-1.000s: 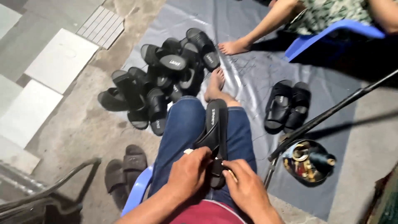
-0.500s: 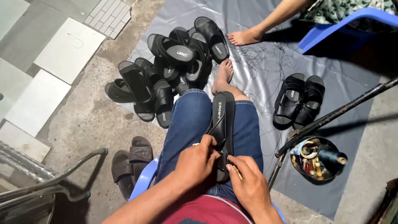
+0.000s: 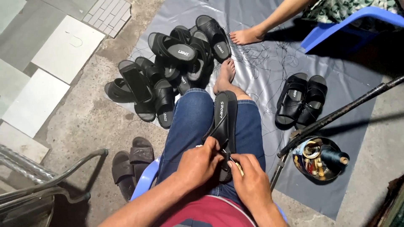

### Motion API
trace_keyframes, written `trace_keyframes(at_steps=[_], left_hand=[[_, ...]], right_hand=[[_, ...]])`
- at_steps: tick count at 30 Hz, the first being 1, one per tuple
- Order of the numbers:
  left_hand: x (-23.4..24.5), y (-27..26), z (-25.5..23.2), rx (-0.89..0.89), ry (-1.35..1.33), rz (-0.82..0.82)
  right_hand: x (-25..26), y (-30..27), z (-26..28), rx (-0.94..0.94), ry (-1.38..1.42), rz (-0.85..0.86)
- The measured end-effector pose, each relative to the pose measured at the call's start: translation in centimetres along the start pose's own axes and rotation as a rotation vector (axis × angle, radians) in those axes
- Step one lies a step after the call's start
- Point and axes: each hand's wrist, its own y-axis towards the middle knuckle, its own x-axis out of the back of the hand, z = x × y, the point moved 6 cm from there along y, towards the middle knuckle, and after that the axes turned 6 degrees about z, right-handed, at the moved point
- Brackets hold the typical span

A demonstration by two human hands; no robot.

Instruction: A person is hand-stitching a black sandal using a needle and thread in a shoe repair setting.

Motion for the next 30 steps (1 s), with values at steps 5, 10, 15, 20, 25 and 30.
trace_keyframes(at_steps=[5,10,15,20,25,30], left_hand=[[0.6,-0.8,-0.2,-0.023,-0.012,0.031],[0.4,-0.6,0.2,0.011,-0.058,0.026],[-0.2,0.1,0.4,0.064,-0.141,-0.026],[0.0,0.0,0.4,0.06,-0.168,-0.007],[0.3,-0.4,0.0,-0.051,-0.092,0.008],[1.8,-0.9,-1.6,-0.088,-0.101,0.085]], right_hand=[[0.0,-0.6,-0.4,0.052,-0.014,-0.082],[0.4,-0.3,0.2,0.098,0.045,-0.086],[-0.1,0.9,0.7,-0.083,0.046,0.088],[-0.3,0.6,0.1,-0.074,0.072,0.049],[0.0,0.1,-0.1,-0.016,0.094,-0.012],[0.1,-0.4,-0.3,0.119,0.072,-0.072]])
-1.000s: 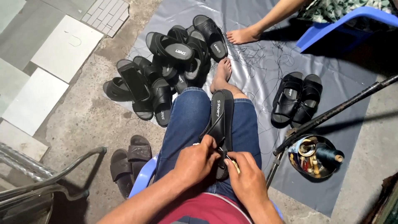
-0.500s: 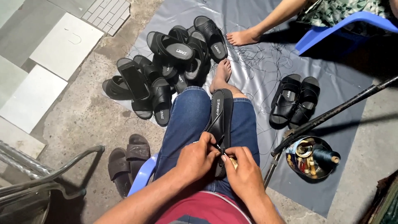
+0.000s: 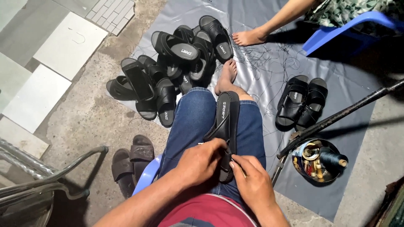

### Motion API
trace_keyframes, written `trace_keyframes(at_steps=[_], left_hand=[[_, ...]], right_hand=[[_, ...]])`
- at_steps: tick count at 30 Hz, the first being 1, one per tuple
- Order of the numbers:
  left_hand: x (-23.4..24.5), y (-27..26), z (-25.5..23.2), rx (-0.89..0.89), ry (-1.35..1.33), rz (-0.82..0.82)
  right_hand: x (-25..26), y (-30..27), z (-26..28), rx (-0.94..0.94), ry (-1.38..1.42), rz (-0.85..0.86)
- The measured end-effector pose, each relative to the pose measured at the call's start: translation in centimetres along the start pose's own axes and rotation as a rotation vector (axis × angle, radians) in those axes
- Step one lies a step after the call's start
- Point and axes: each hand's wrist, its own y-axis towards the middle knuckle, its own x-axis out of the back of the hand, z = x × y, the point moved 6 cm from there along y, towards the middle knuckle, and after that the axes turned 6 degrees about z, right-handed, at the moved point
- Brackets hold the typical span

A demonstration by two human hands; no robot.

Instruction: A person is hand-stitching a black sandal using a needle and thread in a shoe repair setting.

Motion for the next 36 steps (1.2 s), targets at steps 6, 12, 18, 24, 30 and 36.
trace_keyframes(at_steps=[6,12,18,24,30,36], left_hand=[[-1.1,0.7,1.2,0.015,0.096,0.115],[0.1,-0.1,2.0,-0.136,-0.02,-0.009],[0.9,-1.2,0.2,-0.141,-0.07,-0.126],[-0.4,0.0,-0.5,-0.163,-0.098,-0.13],[-0.1,-0.3,0.4,-0.03,-0.245,-0.105],[-0.2,-0.8,1.0,-0.088,-0.313,-0.174]], right_hand=[[2.2,-1.0,-1.1,-0.063,-0.391,0.461],[6.6,-0.1,0.1,-0.115,-0.327,0.305],[6.0,0.2,2.1,0.076,-0.168,0.301],[6.2,0.4,2.4,0.12,-0.077,0.448],[3.7,1.9,0.4,-0.181,0.334,0.317],[-0.2,2.7,-1.2,-0.271,0.676,0.354]])
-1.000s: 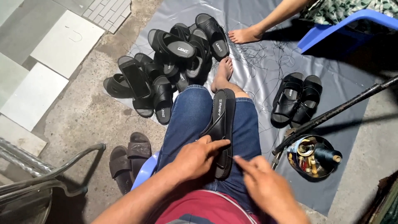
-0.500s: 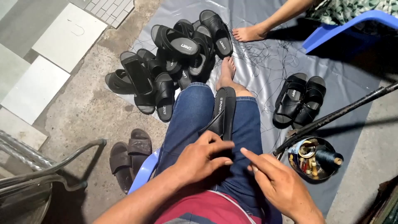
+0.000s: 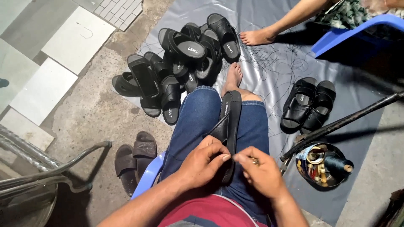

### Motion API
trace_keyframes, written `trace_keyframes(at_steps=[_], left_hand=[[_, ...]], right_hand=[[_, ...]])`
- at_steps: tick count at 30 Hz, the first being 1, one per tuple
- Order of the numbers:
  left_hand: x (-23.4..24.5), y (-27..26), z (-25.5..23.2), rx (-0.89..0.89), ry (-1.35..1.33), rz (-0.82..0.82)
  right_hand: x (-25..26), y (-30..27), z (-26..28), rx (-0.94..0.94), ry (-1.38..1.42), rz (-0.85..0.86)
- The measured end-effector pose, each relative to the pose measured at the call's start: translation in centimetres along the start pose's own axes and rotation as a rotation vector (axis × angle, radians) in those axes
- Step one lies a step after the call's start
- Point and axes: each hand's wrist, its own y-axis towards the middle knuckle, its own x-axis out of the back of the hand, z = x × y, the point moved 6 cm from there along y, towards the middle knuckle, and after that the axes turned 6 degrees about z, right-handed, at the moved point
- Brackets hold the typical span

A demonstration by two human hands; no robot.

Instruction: A person is hand-stitching a black sandal using a needle and thread in a shoe repair setting.

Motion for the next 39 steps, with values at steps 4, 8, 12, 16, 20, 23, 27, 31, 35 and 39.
trace_keyframes(at_steps=[4,8,12,16,20,23,27,31,35,39], left_hand=[[0.4,-1.3,-1.1,-0.103,0.033,-0.009],[-0.2,-1.9,-1.6,-0.148,0.275,0.057],[-0.2,-2.1,-1.1,-0.129,0.287,0.065],[0.2,-2.2,-1.3,-0.137,0.3,0.082],[1.0,-2.2,-1.7,-0.174,0.378,0.121],[1.3,-2.3,-1.7,-0.155,0.415,0.183],[2.1,-2.1,-2.3,-0.09,0.427,0.235],[2.2,-1.9,-0.7,-0.007,0.61,0.209],[2.7,-1.8,0.6,0.135,0.667,0.414],[6.6,-1.5,-4.2,-0.29,-0.367,0.302]], right_hand=[[1.0,-0.5,3.4,0.062,-0.473,0.01],[0.6,-0.1,2.6,0.12,-0.95,0.008],[0.5,0.2,0.2,0.028,-0.467,0.174],[14.0,-1.5,-3.6,0.149,0.24,-0.037],[21.9,-3.8,-2.2,0.404,1.09,0.207],[19.5,-3.6,-1.3,0.276,0.417,-0.092],[11.5,-3.6,1.2,-0.015,-0.778,-0.586],[1.0,-2.6,2.3,0.692,-0.927,-0.13],[-0.2,-1.1,3.3,0.593,-0.83,-0.015],[-0.5,0.0,3.6,0.508,-0.743,0.014]])
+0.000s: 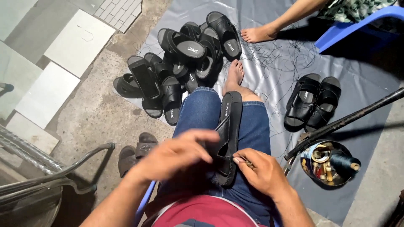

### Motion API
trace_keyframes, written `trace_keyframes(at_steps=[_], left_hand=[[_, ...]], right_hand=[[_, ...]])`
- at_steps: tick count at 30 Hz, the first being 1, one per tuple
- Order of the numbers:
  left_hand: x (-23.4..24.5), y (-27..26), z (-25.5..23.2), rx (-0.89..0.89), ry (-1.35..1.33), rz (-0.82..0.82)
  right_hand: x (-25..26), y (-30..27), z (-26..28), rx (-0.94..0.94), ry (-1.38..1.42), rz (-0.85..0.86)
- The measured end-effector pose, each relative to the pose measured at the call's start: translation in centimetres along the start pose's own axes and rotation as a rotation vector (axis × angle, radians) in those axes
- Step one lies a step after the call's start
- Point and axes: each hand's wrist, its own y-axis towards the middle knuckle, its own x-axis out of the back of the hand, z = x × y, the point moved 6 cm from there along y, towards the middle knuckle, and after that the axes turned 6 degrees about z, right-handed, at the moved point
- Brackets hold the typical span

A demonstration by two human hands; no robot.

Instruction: A person is hand-stitching a black sandal using a needle and thread in a shoe repair setting.

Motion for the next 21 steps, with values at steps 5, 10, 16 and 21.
trace_keyframes(at_steps=[5,10,16,21], left_hand=[[2.1,1.3,-0.8,-0.024,-0.458,-0.308],[-0.4,2.4,2.5,0.598,0.731,0.123],[-0.2,2.8,5.6,0.674,0.913,0.199],[-0.3,4.4,8.3,0.618,0.949,0.296]], right_hand=[[-0.5,-0.2,-0.7,-0.091,0.135,-0.028],[-0.8,-0.5,-2.0,-0.151,0.167,-0.037],[-1.1,-1.1,-2.8,-0.148,0.239,-0.081],[-1.1,-1.2,-2.6,-0.017,0.211,-0.193]])
